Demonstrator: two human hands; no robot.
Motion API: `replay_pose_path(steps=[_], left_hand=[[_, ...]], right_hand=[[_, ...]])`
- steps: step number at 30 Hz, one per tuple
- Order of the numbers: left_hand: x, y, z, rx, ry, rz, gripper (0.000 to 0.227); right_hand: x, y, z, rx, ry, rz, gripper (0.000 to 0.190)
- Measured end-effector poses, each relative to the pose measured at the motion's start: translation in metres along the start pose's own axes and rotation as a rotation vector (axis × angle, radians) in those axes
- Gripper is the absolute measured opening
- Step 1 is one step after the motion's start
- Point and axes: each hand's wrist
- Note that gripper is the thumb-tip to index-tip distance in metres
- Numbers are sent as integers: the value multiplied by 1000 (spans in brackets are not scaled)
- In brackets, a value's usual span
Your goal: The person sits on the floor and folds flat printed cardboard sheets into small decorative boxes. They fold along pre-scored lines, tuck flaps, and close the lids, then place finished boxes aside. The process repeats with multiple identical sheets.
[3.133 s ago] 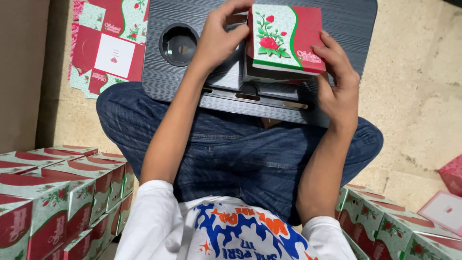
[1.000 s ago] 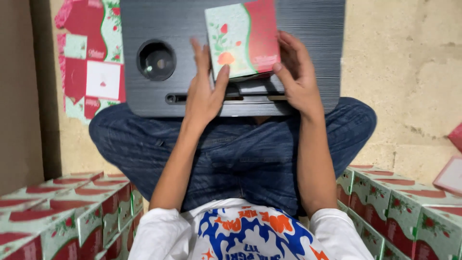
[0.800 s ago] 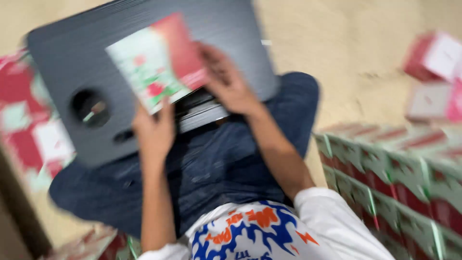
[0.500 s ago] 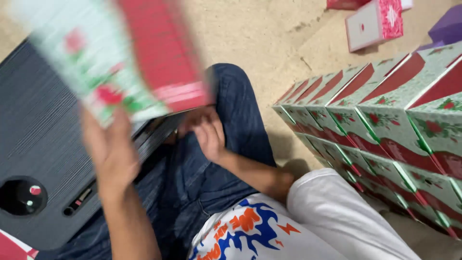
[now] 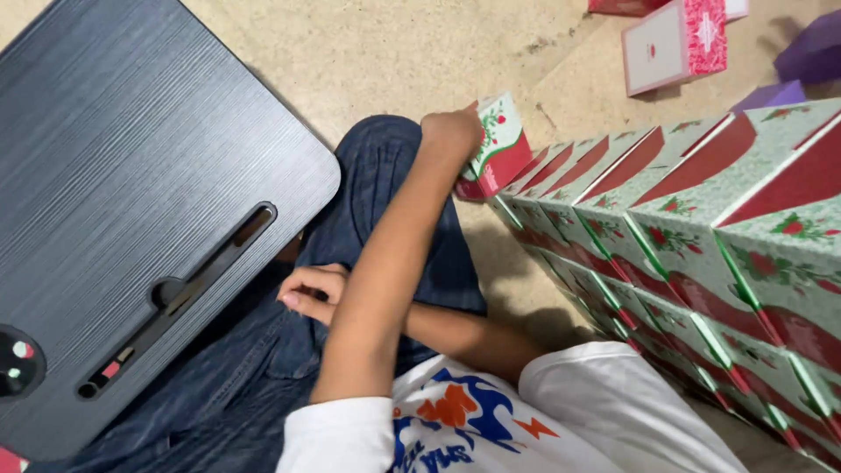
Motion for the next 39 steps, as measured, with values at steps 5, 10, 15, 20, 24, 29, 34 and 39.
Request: replay_pose_path(steps=[5, 10, 15, 20, 24, 29, 34, 39], left_hand=[[-49, -8, -59, -301, -52, 100, 47], [-56, 3, -61, -409, -36, -55, 33], [-23, 9, -21, -292, -95, 30, 52], [51, 32, 50, -256, -113, 59, 66], [18, 32, -17, -308, 519, 140, 48], [140, 23, 52, 35, 1511, -380, 13], [343, -106, 99, 11, 1570, -174, 23], [550, -281, 120, -75, 2262, 450, 16]], right_hand=[[-22, 34, 217, 277, -126, 107, 105], [-25, 97, 292, 516, -212, 214, 141], [24, 49, 306, 410, -92, 280, 86], [-6, -3, 33, 19, 62, 121, 46], [-67, -105, -251, -302, 166, -5, 18], [-99, -130, -338, -473, 188, -39, 17], [-116, -150, -332, -303, 50, 129, 13], [-115, -167, -333, 79, -69, 341, 11]])
Point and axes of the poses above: each hand's wrist, its own x-axis away from the middle knuckle, its own z-axis out of the back of the hand, y = z × x, and after that the axes turned 11 degrees about y, right-handed
